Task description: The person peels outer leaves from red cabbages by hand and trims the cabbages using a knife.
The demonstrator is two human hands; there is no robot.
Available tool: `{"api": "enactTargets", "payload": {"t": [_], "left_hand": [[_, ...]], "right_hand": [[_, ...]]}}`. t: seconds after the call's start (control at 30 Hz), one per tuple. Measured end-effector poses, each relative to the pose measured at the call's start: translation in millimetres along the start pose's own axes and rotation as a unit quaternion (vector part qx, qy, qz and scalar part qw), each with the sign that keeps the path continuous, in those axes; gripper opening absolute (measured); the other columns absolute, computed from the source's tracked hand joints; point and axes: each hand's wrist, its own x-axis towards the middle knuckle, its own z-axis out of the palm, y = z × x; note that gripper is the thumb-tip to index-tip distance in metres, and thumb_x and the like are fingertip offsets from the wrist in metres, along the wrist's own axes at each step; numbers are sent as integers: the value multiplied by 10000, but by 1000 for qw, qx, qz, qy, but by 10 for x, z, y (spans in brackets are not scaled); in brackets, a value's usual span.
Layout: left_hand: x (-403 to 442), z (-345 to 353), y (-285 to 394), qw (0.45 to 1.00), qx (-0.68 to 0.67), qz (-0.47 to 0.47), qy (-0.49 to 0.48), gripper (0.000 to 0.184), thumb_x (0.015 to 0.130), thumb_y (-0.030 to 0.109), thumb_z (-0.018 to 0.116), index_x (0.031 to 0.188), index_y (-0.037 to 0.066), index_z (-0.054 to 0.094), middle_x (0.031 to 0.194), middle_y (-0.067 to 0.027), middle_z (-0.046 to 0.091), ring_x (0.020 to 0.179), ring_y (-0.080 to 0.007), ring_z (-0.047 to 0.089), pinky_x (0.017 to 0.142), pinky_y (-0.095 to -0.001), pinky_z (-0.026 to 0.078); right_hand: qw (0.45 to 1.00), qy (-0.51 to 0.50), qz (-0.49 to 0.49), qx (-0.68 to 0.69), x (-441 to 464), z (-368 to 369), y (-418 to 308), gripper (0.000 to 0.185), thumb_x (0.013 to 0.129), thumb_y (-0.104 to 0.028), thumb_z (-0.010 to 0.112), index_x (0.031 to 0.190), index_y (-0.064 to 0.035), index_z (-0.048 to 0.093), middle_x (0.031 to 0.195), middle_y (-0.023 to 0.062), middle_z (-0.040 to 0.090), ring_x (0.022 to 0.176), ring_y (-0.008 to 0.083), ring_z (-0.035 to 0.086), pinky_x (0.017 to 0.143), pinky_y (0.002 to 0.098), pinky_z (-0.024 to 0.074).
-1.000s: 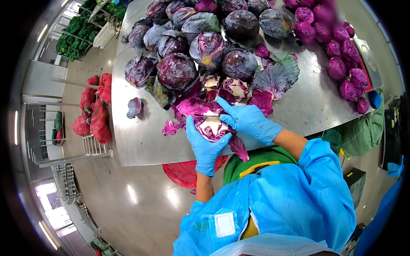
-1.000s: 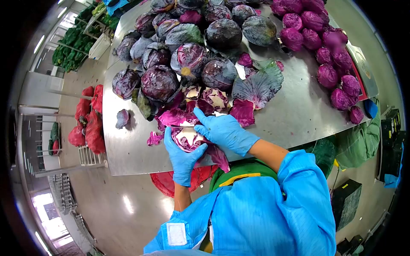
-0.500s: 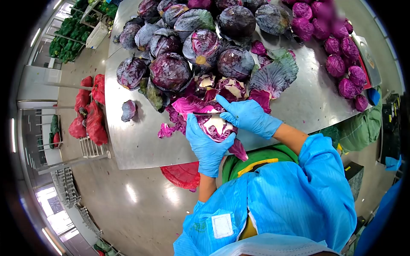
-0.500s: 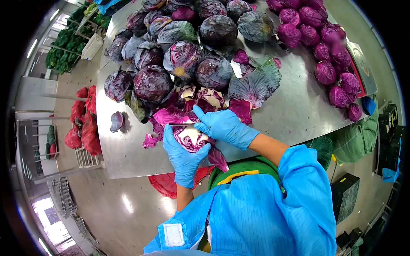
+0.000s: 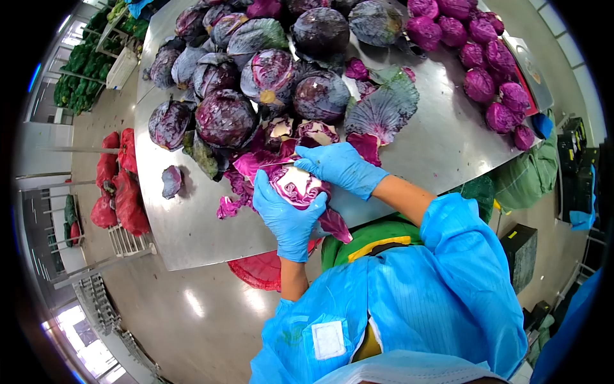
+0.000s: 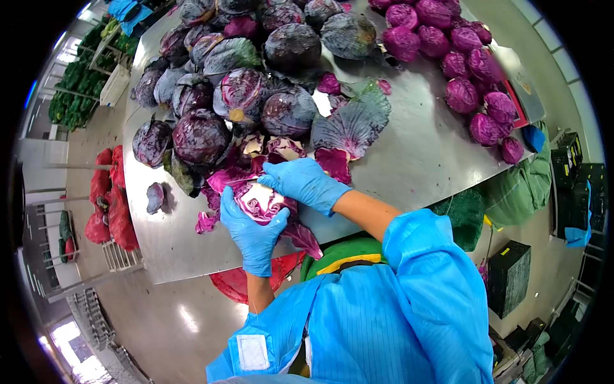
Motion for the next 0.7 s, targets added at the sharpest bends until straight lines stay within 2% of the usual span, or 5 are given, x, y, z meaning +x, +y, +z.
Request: {"api": "enactTargets", "payload": {"t": [0.1, 0.3, 0.5, 0.63, 0.7], "left_hand": [[-109, 37, 196, 993, 54, 101, 14, 1192, 512, 367, 898, 1459, -32, 294, 1403, -251, 402, 1282, -418, 396, 1081, -504, 334], [-108, -287, -199, 995, 6, 87, -58, 1208, 556, 445, 883, 1475, -48, 274, 1458, -266, 382, 1313, -439, 387, 1119, -525, 289], [-86, -122, -34, 989, 130, -61, 44, 1024, 622, 604, 828, 1352, -16, 465, 1409, -226, 465, 1329, -452, 382, 1086, -526, 318], [-365, -248, -280, 990, 39, -112, 73, 963, 663, 499, 851, 1402, 37, 443, 1457, -250, 394, 1374, -443, 340, 1122, -503, 290], [-659, -324, -540, 965, -118, -214, 97, 1104, 694, 345, 855, 1550, 69, 215, 1547, -203, 269, 1425, -349, 280, 1179, -469, 235]], "right_hand": [[989, -91, 101, -60, 249, -248, 133, 583, 999, -550, 370, 958, -54, 673, 916, 188, 694, 846, 387, 671, 699, 507, 530], [914, -128, 252, 292, 166, -124, 308, 600, 799, -587, 713, 958, -10, 679, 801, 204, 669, 793, 349, 677, 724, 419, 521], [989, 92, -89, 74, -198, 54, -250, 206, 884, -315, 674, 913, -110, 672, 817, 121, 684, 732, 341, 663, 624, 414, 534], [963, 151, 133, 178, -445, 44, 128, 240, 878, -320, 697, 948, -91, 702, 800, 138, 682, 686, 284, 672, 616, 380, 539], [948, 118, 252, 157, -628, -139, 500, 308, 862, -347, 719, 1027, -88, 721, 838, 137, 703, 715, 263, 690, 641, 371, 547]]}}
